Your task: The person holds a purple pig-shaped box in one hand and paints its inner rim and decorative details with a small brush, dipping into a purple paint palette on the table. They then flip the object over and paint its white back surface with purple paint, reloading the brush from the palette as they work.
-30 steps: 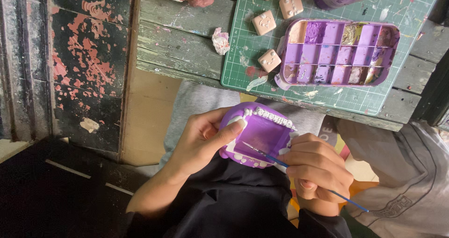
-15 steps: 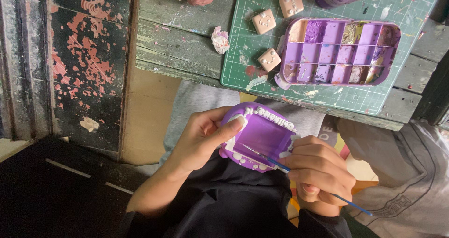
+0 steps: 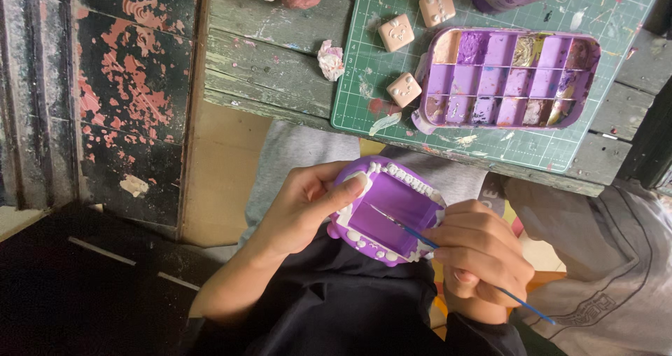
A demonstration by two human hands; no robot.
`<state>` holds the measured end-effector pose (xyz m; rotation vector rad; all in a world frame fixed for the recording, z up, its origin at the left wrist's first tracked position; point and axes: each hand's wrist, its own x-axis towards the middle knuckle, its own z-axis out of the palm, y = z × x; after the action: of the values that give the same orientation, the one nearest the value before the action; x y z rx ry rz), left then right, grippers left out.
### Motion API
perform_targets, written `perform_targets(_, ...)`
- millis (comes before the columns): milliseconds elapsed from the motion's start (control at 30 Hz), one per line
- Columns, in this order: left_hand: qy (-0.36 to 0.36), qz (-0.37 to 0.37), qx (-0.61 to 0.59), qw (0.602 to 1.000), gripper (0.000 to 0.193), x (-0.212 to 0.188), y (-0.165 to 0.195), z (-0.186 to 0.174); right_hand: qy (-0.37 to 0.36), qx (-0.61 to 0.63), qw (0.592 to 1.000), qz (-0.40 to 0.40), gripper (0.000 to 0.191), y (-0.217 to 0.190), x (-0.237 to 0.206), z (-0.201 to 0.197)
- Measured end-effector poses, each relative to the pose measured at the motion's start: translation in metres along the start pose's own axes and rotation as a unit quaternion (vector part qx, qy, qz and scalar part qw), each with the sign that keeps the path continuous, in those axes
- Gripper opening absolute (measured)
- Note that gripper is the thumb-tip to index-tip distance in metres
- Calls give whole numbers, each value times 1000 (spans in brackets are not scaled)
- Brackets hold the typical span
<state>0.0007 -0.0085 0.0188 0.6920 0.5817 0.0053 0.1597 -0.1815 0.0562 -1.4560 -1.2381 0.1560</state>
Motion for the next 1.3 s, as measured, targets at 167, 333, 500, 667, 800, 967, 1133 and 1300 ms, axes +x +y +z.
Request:
perform_targets(167,3,2,-2,1000,47,1,-1,1,-36,-36,999,12,50,-3,2,-1)
perform_targets(333,12,-3,5,1000,48,0,1,1,45,-26,998,25,50,-4,0,2)
perform_targets(500,14,5,19,1000,49,-1,2,2,-24,-39,999,27,53,-4,0,-1)
perform_targets(667,18,11,26,999,48,0,2,3,10,-31,999,-1,52,0,-1,0)
perform_targets(800,18,9,23,1000,47,-1,1,3,-12,-27,999,13,51,0,3,1)
perform_targets(967,28,0,43,999,48,0,1,1,47,-13,998,-32,49,3,8,1)
perform_targets(1133,25,12,56,998,49,2,1,3,-9,21,1000,-19,46,-5,-1,-2)
perform_targets(1300,31,16,50,998,49,0,3,5,-26,62,997,-23,44,2,-10,-1)
